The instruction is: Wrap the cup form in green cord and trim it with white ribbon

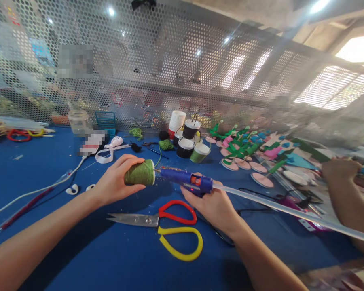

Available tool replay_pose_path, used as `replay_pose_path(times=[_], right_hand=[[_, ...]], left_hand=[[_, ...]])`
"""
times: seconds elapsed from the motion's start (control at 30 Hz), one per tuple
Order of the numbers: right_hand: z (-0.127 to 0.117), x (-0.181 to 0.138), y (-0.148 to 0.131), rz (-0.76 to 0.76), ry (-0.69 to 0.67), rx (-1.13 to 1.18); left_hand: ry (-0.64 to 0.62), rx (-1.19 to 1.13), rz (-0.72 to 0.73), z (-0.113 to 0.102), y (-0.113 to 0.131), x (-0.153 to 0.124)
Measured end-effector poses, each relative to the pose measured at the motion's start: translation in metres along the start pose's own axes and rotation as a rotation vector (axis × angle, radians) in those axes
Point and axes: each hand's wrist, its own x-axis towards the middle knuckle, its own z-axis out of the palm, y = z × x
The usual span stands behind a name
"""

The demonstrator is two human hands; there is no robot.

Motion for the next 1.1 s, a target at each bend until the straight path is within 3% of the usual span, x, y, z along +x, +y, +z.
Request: replay_pose_path(times=[0.33,0.77,1.1], right_hand=[[0.0023,0.0008,0.0020,0.041,0.037,0.041],[0.0018,-0.0009,0.0018,0.028,0.002,-0.005],[-0.0013,0.0026,0.0025,0.004,-0.012,-0.095]], left_hand=[[-0.002,0.030,0.167,0.0035,-0.0024,-0.0023],[0.043,0.080,0.213,0.0044,-0.0056,-0.0030],[0.043,0.135,0.388,0.0054,-0.0073,-0.0043]])
